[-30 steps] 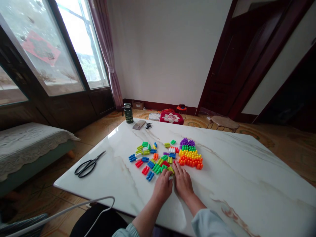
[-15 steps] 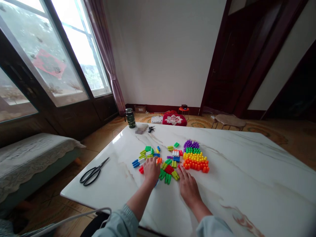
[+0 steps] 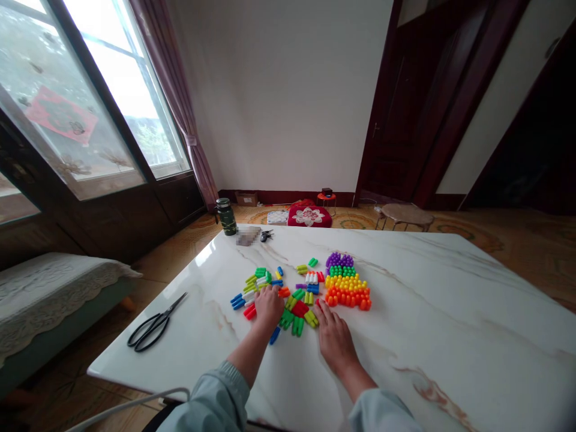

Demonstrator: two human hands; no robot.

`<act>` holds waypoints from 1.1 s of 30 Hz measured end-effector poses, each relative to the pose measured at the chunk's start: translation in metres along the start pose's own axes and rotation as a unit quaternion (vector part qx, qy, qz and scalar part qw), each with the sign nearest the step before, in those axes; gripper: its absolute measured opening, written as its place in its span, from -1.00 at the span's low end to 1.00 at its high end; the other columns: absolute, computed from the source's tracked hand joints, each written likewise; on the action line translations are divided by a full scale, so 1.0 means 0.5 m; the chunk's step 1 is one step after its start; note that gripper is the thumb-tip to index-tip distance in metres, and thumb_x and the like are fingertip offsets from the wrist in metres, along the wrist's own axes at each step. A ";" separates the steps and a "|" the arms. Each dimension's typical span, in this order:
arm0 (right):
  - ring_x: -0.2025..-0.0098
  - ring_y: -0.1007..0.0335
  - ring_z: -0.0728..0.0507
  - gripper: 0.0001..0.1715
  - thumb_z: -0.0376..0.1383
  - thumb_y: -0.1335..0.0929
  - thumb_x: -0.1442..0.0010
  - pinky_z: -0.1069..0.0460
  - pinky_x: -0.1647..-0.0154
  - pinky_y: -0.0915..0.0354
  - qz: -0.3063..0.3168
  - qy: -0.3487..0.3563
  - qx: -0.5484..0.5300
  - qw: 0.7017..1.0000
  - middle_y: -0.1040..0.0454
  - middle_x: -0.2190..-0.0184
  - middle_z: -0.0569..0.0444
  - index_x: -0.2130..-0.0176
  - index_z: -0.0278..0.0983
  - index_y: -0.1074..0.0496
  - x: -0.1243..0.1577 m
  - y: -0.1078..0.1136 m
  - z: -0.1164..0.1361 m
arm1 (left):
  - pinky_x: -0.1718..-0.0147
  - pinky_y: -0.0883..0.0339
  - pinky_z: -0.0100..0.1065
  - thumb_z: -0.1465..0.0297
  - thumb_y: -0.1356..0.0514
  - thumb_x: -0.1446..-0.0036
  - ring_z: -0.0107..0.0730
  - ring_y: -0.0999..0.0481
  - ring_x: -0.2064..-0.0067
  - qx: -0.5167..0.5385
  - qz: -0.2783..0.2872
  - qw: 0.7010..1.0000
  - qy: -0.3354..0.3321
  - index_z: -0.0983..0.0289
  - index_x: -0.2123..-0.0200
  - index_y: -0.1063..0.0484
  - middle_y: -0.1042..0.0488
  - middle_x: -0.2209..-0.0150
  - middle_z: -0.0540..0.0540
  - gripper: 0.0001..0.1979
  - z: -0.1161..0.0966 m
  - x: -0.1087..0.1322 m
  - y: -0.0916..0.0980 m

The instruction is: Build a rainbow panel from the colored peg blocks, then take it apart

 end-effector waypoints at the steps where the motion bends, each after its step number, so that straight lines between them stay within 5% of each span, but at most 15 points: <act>1: -0.13 -0.27 -0.22 -0.31 -0.49 -0.13 -0.18 -0.07 -0.04 -0.23 0.002 0.000 -0.001 1.000 -0.12 -0.32 -0.07 -0.27 -0.27 -0.20 0.000 0.001 0.001 | -0.02 -0.13 -0.12 0.39 -0.06 -0.16 -0.08 -0.38 -0.03 0.001 -0.003 1.000 -0.003 0.23 -0.03 -0.41 -0.46 0.04 0.21 -0.64 -0.001 0.003 0.000; 11: -0.15 -0.24 -0.21 -0.31 -0.50 -0.14 -0.17 -0.07 -0.09 -0.21 0.004 0.005 0.001 1.000 -0.13 -0.31 -0.12 -0.27 -0.28 -0.20 0.003 0.007 0.004 | 0.07 -0.20 -0.25 0.52 -0.05 -0.17 -0.21 -0.38 0.01 0.032 0.010 0.996 -0.083 0.00 -0.05 -0.44 -0.46 0.02 0.06 -0.55 -0.029 -0.018 -0.033; 17: -0.12 -0.29 -0.22 -0.29 -0.51 -0.14 -0.16 -0.08 -0.04 -0.28 -0.051 0.019 -0.009 0.998 -0.15 -0.29 -0.17 -0.28 -0.31 -0.15 0.005 0.003 0.001 | 0.05 -0.24 -0.25 0.48 -0.06 -0.19 -0.20 -0.38 0.01 0.046 -0.013 0.997 -0.067 0.11 -0.04 -0.44 -0.45 0.07 0.13 -0.61 -0.028 -0.025 -0.014; 20: -0.17 -0.27 -0.23 -0.29 -0.52 -0.12 -0.18 -0.09 -0.03 -0.32 -0.100 0.015 -0.035 0.994 -0.18 -0.26 -0.23 -0.31 -0.37 -0.05 0.006 0.001 -0.003 | -0.03 -0.24 -0.22 0.42 0.06 -0.28 -0.22 -0.38 -0.04 0.107 -0.072 0.991 -0.032 0.25 -0.14 -0.31 -0.42 0.00 0.20 -0.60 -0.032 0.002 -0.002; 23: -0.23 -0.21 -0.22 -0.29 -0.46 -0.12 -0.24 -0.10 -0.07 -0.34 -0.146 0.032 -0.081 0.985 -0.18 -0.26 -0.24 -0.34 -0.37 0.10 0.010 0.013 -0.002 | -0.06 -0.28 -0.21 0.38 0.11 -0.31 -0.26 -0.42 -0.05 0.278 -0.119 0.953 -0.032 0.27 -0.08 -0.33 -0.45 -0.02 0.20 -0.62 -0.048 0.056 -0.015; 27: -0.28 -0.14 -0.23 -0.28 -0.30 -0.18 -0.30 -0.13 -0.14 -0.31 -0.170 0.078 -0.136 0.973 -0.12 -0.28 -0.25 -0.35 -0.34 0.14 0.020 0.037 0.008 | -0.02 -0.36 -0.19 0.35 0.02 -0.26 -0.23 -0.49 -0.01 0.389 -0.067 0.912 -0.116 0.25 0.00 -0.43 -0.52 0.02 0.19 -0.66 -0.099 0.132 -0.049; 33: -0.10 -0.36 -0.16 -0.48 -0.34 -0.15 -0.33 -0.06 -0.05 -0.37 -0.158 0.136 -0.145 0.967 -0.41 -0.07 -0.17 -0.25 -0.33 -0.12 0.025 0.037 0.019 | 0.10 -0.43 -0.22 0.40 0.00 -0.24 -0.25 -0.55 0.13 0.357 -0.016 0.921 -0.155 0.23 0.02 -0.47 -0.54 0.11 0.19 -0.67 -0.126 0.172 -0.032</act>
Point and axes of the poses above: each hand's wrist, its own x-axis away from the middle knuckle, its own y-axis out of the back of the hand, z = x × y, the point moved 6 cm from there along -x, towards the middle knuckle
